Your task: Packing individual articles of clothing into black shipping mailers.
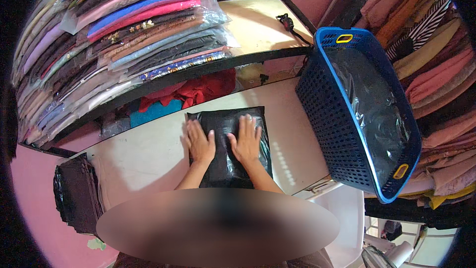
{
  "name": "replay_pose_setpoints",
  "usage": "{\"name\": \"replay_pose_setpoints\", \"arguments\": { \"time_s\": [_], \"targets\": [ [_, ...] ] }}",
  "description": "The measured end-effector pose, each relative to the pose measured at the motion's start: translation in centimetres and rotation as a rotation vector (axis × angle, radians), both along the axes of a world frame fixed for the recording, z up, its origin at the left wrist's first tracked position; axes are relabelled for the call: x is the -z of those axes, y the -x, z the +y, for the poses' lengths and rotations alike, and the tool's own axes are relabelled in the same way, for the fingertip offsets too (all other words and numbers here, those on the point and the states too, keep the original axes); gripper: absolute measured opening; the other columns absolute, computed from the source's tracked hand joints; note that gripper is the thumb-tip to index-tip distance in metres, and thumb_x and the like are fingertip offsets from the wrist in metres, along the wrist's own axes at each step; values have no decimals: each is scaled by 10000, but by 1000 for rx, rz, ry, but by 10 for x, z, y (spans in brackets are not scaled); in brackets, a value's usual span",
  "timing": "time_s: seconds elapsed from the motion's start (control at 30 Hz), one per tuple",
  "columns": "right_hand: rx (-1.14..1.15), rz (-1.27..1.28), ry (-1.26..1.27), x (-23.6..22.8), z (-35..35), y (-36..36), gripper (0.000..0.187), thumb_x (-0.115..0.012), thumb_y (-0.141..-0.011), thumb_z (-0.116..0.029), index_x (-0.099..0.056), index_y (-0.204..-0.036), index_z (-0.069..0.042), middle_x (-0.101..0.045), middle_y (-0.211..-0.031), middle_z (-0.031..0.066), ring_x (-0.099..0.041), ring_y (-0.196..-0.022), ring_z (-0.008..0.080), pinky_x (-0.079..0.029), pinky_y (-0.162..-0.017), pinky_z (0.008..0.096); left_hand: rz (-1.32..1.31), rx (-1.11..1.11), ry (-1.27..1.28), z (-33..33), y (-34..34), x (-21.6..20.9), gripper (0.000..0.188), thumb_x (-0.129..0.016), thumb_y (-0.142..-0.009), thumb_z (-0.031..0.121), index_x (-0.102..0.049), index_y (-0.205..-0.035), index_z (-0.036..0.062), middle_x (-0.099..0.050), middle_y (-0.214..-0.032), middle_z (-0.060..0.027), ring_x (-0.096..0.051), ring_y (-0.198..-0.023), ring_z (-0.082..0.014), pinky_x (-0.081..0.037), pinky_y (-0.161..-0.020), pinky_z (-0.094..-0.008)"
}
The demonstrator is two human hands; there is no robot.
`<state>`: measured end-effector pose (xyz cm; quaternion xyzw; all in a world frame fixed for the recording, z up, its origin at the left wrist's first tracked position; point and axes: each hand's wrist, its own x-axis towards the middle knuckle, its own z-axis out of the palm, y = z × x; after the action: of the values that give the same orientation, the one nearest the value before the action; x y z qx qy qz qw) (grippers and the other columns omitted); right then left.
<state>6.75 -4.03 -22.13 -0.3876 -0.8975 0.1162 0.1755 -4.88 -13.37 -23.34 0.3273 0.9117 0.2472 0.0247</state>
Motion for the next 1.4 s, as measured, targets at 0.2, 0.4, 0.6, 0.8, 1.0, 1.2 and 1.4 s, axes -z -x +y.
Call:
{"name": "replay_pose_setpoints", "arguments": {
  "time_s": [0.2,0.4,0.6,0.8,1.0,1.2,1.4],
  "targets": [
    [-163,-239,37,14,15,22,612,-317,-877,-516,-238,-1385,-183,-207,-1440,83,-154,-1338,262,-87,-1052,529,0,255,165,22,24,-3,632,-461,-855,388,-235,-1377,115,-189,-1440,-113,-150,-1330,-306,-98,-1047,-531],
    [-131,-215,22,15,29,12,675,-360,-850,-540,-221,-1389,-158,-186,-1447,86,-146,-1340,255,-77,-1063,507,136,209,180,-4,54,18,620,-397,-868,455,-243,-1377,135,-215,-1436,-81,-196,-1318,-278,-124,-1060,-482],
    [268,-165,250,27,47,-41,678,-426,-869,-429,-195,-1379,-48,-162,-1440,162,-106,-1341,313,-80,-1074,473,87,-88,295,-26,62,12,618,-381,-887,400,-243,-1361,29,-178,-1432,-173,-117,-1336,-321,-85,-1039,-556],
    [-186,-72,65,1,-45,-47,629,-422,-865,-360,-239,-1358,-15,-199,-1424,184,-178,-1320,335,-142,-1059,477,36,924,68,-64,-37,-24,562,-498,-840,299,-316,-1348,142,-260,-1415,-88,-240,-1302,-290,-128,-1055,-508],
    [-193,-193,56,10,-44,-83,642,-414,-859,-411,-242,-1370,-62,-224,-1427,132,-205,-1315,300,-152,-1059,463,179,1011,208,-107,-26,3,555,-517,-829,352,-335,-1344,249,-203,-1440,-60,-180,-1321,-273,-128,-1045,-537],
    [-348,-183,150,8,-29,-173,651,-464,-856,-366,-210,-1380,-73,-198,-1431,146,-202,-1317,310,-169,-1061,458,849,1221,261,-160,-2,26,596,-459,-857,390,-246,-1382,205,-170,-1453,-74,-182,-1332,-232,-103,-1064,-500],
    [-785,-543,250,-24,-44,-220,705,-525,-810,-355,-189,-1388,-129,-197,-1434,127,-225,-1315,283,-205,-1071,406,50,1472,407,-195,7,-9,931,-536,-711,605,-194,-1381,56,-182,-1446,-97,-171,-1337,-219,-118,-1087,-397]
  ]
}}
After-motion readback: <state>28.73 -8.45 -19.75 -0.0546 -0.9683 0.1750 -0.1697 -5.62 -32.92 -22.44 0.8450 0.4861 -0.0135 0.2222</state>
